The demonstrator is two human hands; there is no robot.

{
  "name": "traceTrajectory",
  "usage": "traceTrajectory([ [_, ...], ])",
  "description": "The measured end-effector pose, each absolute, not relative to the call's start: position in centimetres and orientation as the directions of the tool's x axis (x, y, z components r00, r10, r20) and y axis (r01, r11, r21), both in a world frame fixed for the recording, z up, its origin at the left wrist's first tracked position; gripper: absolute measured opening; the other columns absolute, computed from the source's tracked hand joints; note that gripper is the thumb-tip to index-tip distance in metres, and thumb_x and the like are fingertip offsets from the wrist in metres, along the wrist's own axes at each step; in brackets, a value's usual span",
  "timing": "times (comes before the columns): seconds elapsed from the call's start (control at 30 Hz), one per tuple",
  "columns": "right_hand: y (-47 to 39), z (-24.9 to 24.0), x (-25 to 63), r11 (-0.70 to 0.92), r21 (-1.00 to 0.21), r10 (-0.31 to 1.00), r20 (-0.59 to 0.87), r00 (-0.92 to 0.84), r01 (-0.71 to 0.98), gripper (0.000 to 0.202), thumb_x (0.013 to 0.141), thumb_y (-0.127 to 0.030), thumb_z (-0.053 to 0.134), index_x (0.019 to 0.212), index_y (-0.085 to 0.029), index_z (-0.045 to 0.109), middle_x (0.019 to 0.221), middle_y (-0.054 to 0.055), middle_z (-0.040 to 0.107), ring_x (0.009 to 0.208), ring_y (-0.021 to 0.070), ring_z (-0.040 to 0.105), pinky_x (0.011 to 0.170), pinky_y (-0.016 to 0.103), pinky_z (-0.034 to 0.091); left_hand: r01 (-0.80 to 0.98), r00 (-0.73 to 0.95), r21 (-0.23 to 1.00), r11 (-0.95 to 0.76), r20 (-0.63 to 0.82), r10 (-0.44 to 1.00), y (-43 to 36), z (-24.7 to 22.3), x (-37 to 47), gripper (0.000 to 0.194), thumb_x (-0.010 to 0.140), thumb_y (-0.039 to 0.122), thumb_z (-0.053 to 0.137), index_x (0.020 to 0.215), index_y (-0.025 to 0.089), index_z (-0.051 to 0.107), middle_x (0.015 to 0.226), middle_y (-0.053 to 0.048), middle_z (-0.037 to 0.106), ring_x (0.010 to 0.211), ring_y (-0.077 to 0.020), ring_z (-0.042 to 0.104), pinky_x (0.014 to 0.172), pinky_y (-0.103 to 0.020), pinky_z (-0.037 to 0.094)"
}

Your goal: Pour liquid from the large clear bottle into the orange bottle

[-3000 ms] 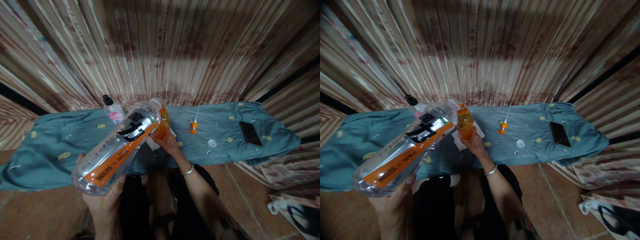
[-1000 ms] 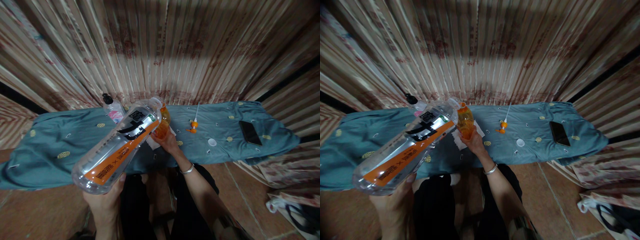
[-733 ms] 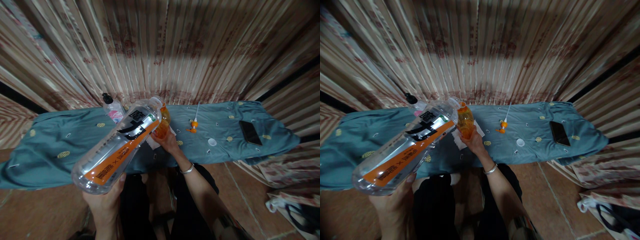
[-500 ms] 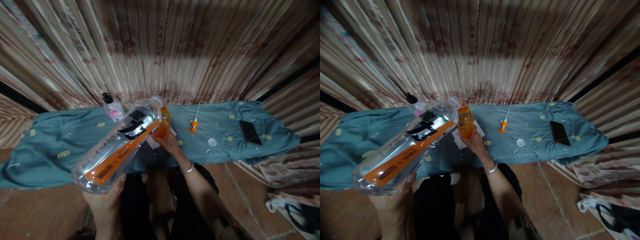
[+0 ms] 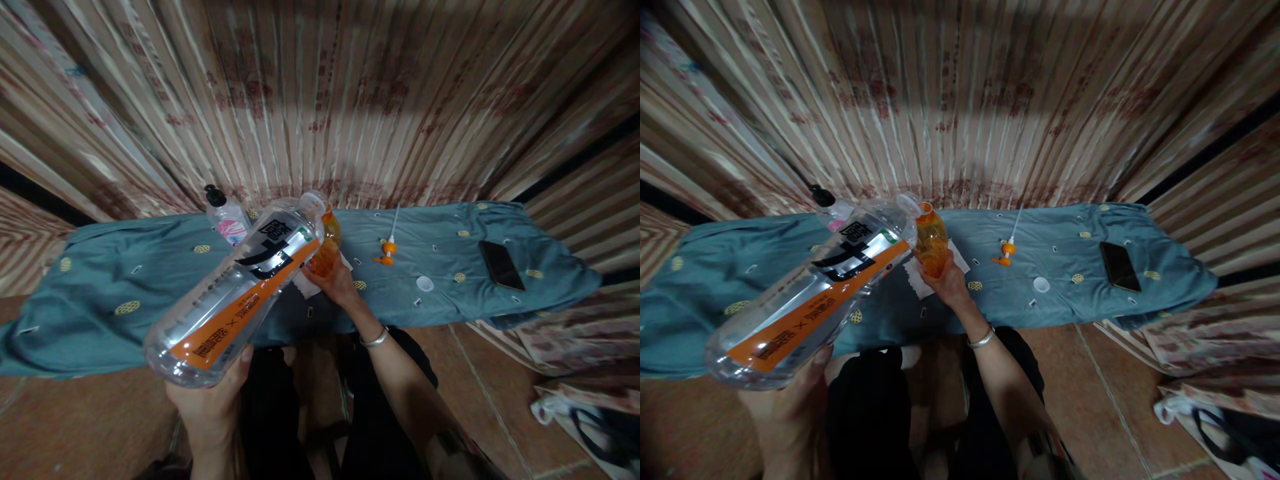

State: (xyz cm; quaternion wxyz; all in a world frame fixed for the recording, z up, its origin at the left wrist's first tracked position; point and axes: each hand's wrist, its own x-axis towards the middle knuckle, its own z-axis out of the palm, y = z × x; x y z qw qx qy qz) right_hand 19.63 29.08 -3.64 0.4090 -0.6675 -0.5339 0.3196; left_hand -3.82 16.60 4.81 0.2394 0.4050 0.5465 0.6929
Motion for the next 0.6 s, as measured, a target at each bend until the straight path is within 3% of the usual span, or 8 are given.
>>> traceTrajectory([
  [0.13,29.1,-3.6,19.6,-0.091,-0.897,0.974,0.011,0.227,0.432,0.080,0.087,-0.045,0.103,0.154,-0.022,0.066,0.133,0.015,0.091,0.136,0.0415,0.086,0.120,0.060,0.070,0.104,-0.557,0.956,-0.275,0.285,0.780,16.6,4.9,-3.7,0.046,0.059,0.037,0.112,0.093,0.032,0.080,0.086,-0.002,0.080,0.080,-0.0328,0.080,0.098,-0.062,0.075],
  [0.33,29.1,-3.4,19.5,-0.116,-0.882,0.969,0.002,0.248,0.457,0.080,0.085,-0.046,0.102,0.153,-0.022,0.067,0.133,0.016,0.092,0.137,0.0428,0.086,0.118,0.060,0.070,0.114,-0.570,0.958,-0.263,0.280,0.772,16.6,5.8,-3.4,0.049,0.055,0.034,0.110,0.091,0.025,0.078,0.091,-0.001,0.081,0.077,-0.0259,0.076,0.106,-0.057,0.072],
  [0.47,29.0,-3.3,19.6,-0.098,-0.894,0.973,0.007,0.232,0.438,0.081,0.086,-0.045,0.102,0.154,-0.022,0.066,0.134,0.016,0.091,0.135,0.0423,0.087,0.120,0.060,0.070,0.123,-0.541,0.954,-0.272,0.294,0.788,16.6,5.7,-3.5,0.050,0.060,0.035,0.109,0.101,0.025,0.080,0.097,-0.004,0.081,0.100,-0.0348,0.083,0.107,-0.061,0.071],
  [0.6,29.0,-3.6,19.7,-0.101,-0.886,0.975,0.003,0.223,0.453,0.081,0.087,-0.047,0.101,0.155,-0.020,0.066,0.132,0.017,0.091,0.134,0.0435,0.087,0.119,0.062,0.071,0.115,-0.530,0.940,-0.321,0.332,0.780,16.6,5.2,-3.6,0.049,0.064,0.031,0.109,0.103,0.024,0.081,0.108,-0.006,0.083,0.112,-0.0352,0.083,0.114,-0.059,0.069],
])
